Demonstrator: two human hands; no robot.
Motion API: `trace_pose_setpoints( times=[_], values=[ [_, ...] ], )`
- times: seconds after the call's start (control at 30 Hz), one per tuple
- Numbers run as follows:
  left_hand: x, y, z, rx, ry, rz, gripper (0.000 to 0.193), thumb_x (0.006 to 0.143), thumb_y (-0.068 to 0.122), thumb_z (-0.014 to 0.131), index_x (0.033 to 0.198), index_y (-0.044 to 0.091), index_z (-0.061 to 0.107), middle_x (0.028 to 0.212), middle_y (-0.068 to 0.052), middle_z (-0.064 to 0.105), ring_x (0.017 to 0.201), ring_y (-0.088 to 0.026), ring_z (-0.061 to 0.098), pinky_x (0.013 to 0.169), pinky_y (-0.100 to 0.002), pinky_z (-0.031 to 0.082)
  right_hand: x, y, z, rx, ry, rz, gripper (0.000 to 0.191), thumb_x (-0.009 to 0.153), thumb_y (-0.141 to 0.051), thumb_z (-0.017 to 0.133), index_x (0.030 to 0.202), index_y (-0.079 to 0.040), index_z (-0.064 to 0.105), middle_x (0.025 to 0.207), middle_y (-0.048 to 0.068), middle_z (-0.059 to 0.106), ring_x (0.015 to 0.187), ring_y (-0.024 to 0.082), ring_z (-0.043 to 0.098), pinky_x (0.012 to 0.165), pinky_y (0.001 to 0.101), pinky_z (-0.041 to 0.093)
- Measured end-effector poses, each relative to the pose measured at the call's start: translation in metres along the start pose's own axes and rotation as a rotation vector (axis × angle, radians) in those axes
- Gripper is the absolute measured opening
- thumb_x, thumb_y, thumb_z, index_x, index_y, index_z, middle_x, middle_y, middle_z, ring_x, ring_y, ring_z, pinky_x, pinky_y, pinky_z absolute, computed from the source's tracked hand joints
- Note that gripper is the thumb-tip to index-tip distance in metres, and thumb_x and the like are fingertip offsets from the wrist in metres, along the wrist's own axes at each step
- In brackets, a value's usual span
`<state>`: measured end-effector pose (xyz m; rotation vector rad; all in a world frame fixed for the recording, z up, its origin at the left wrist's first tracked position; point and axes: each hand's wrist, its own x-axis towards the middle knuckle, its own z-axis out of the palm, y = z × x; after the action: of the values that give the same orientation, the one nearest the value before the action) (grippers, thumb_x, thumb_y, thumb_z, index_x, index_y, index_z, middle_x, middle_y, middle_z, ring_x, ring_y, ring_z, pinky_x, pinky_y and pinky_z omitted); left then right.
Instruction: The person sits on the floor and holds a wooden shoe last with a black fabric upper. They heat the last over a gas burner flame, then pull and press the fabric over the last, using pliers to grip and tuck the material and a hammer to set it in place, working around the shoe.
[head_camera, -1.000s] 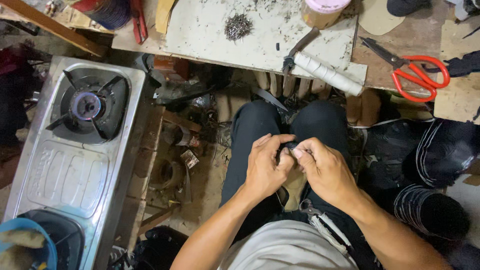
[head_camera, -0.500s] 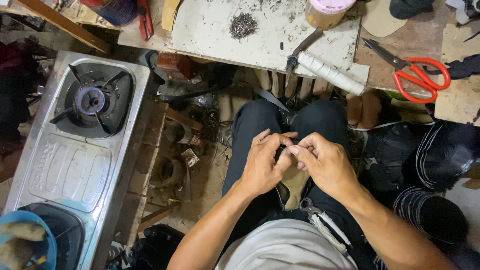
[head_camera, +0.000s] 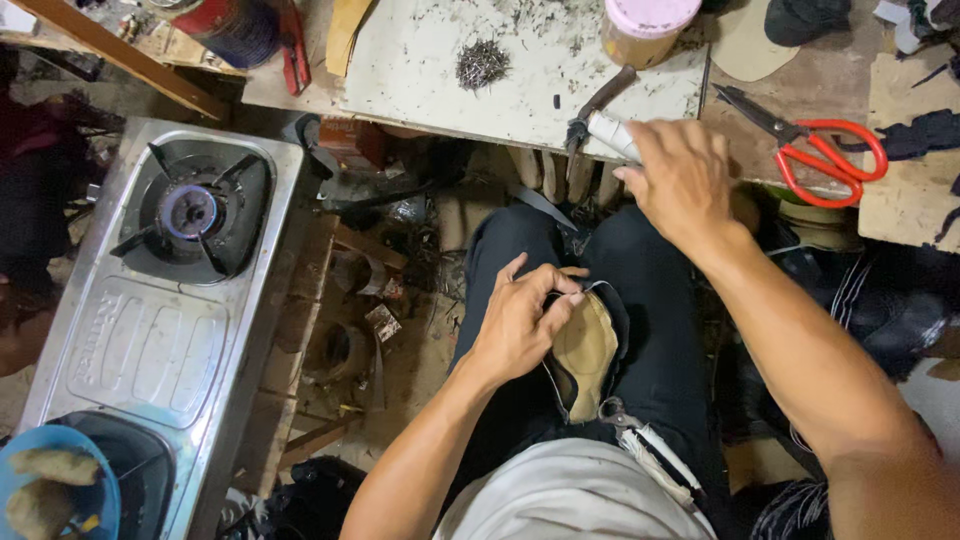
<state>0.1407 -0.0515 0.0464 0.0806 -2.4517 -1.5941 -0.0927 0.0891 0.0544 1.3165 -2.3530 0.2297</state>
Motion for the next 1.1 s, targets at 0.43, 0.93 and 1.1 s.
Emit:
trace_pose_setpoints(
  times=[0.43, 0.93, 1.1],
  values=[
    [0.009, -0.012, 0.0, 0.018, -0.028, -0.092, 0.011, 0.097, 0.014, 0.062, 0.106, 0.009, 0.064, 0.11, -0.007, 0.078, 0.093, -0.025, 0.072, 0.125, -0.055, 0.022, -0.173, -0.075, -0.065, 1.124, 0.094, 0.146, 0.015, 0.101, -0.02, 0.063, 0.11, -0.008, 0.063, 0.091, 0.006, 0.07, 0.079, 0.014, 0.07, 0.067, 0.0277, 0.059],
    [0.005, -0.002, 0.014, 0.015, -0.008, -0.07, 0.009, 0.098, 0.017, 0.065, 0.101, 0.009, 0.065, 0.092, -0.008, 0.074, 0.089, -0.026, 0.07, 0.125, -0.055, 0.024, -0.196, -0.092, -0.106, 0.822, -0.026, 0.356, 0.017, 0.094, -0.017, 0.067, 0.104, -0.004, 0.068, 0.084, 0.012, 0.069, 0.067, 0.027, 0.07, 0.061, 0.0362, 0.055],
    [0.003, -0.004, 0.013, 0.05, 0.024, -0.048, 0.01, 0.098, 0.019, 0.066, 0.101, 0.009, 0.066, 0.085, -0.007, 0.07, 0.084, -0.025, 0.067, 0.124, -0.054, 0.026, -0.192, -0.095, -0.1, 0.63, -0.039, 0.284, 0.022, 0.086, -0.017, 0.068, 0.099, 0.001, 0.07, 0.081, 0.019, 0.07, 0.067, 0.034, 0.069, 0.059, 0.0403, 0.054]
  ],
)
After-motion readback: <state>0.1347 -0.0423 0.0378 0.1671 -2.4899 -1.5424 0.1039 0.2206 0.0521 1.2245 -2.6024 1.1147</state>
